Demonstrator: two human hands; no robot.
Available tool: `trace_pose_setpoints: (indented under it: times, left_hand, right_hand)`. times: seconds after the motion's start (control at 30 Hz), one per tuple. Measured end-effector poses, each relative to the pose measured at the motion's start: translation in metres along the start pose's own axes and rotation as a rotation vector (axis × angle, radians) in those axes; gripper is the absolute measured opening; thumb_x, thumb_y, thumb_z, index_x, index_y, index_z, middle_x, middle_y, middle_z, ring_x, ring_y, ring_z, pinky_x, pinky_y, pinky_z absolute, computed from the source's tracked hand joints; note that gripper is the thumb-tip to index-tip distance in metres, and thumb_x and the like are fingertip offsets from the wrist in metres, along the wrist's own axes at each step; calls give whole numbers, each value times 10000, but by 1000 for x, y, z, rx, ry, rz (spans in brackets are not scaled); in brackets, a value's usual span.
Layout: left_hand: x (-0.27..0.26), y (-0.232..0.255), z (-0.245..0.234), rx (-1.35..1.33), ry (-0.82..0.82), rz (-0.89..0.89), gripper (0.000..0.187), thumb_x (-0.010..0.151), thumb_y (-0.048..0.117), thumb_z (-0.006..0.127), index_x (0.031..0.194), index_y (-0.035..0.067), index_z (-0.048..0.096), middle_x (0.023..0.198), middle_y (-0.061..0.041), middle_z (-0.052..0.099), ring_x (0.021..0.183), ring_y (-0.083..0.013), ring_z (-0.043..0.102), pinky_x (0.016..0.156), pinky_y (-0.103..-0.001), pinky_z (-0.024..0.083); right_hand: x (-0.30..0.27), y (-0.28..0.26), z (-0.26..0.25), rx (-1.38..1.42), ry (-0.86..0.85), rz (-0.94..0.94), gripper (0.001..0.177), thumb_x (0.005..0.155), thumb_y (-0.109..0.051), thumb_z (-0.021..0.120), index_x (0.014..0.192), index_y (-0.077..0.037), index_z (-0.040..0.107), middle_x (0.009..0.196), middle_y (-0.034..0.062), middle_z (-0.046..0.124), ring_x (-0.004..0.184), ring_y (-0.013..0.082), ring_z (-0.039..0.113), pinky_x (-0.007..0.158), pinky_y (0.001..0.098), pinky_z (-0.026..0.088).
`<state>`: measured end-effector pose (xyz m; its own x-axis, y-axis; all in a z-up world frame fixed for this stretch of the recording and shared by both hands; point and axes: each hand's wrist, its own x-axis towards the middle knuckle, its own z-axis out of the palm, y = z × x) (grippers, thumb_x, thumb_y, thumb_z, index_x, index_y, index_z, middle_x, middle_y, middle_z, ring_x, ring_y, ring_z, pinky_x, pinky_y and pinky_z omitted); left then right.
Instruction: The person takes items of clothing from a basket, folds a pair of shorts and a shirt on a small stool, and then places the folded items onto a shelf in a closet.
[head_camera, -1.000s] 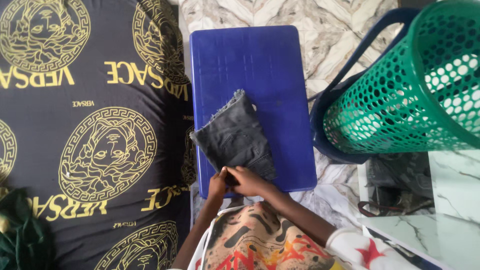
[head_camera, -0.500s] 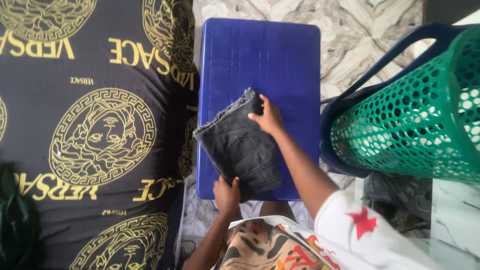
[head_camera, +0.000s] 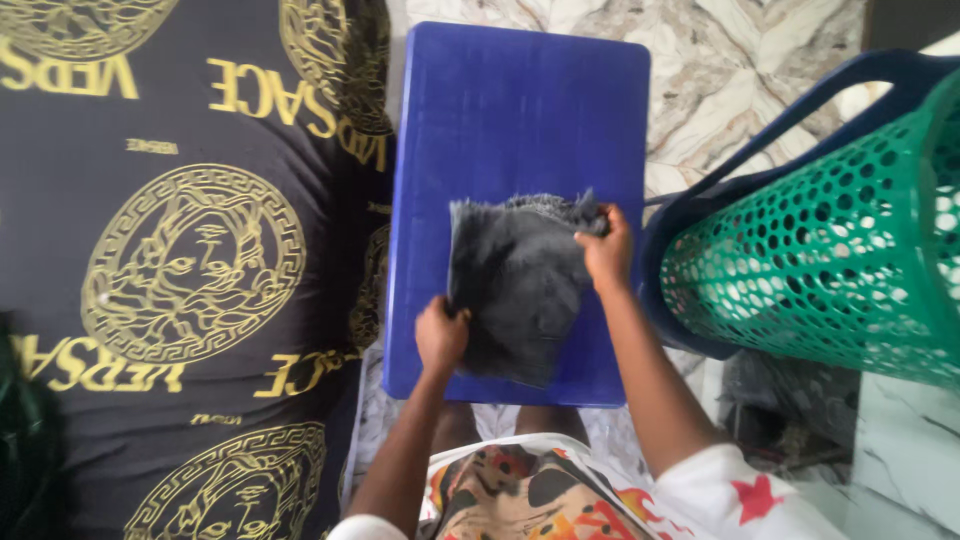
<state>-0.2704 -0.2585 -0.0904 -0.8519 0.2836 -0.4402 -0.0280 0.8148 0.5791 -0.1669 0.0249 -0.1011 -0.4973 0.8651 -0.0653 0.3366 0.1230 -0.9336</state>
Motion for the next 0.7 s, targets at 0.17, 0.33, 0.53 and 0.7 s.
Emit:
trace_pose_setpoints:
  times: [0.17,0.33,0.53,0.7]
  left_hand:
    - [26,42,-10,129,169,260,398,824,232,773,1182,94,667,1078,-193,693,1027,-428,639,881,-521,517]
    - [-25,61,-5,363,191,520,511,821,330,777,1227,87,584,1217,-182,593,1090,-385,580,888,-522,484]
    - [-95,29,18,642,86,885,714,774,312,734,1446,176,533,1410,-185,565,1314,-345,503,1098,-518,365]
    - [-17,6,-1,846,-141,1026,494,961,320,609,1447,320,521,1487,-105,521,1441,-338,422,1227,-589,253]
  right_hand:
    - [-92,-50,-10,-558,-284,-561,480,680,58,637,1141,-74,665,1243,151,640,1276,364,575,1105,466,454]
    - [-122,-54,-9,-738,-468,-626,600,777,-10,587,1365,-105,658,1476,217,539,1382,406,455,1084,573,345]
    - [-76,-36,-29,-813,-485,-539,548,855,-12,580,1325,-281,664,1509,53,562,1388,302,534,1117,493,431]
    - [-97,-33,-41,-918,-445,-439,565,846,-80,621,1386,-242,642,1428,111,584,1092,360,637,857,475,542]
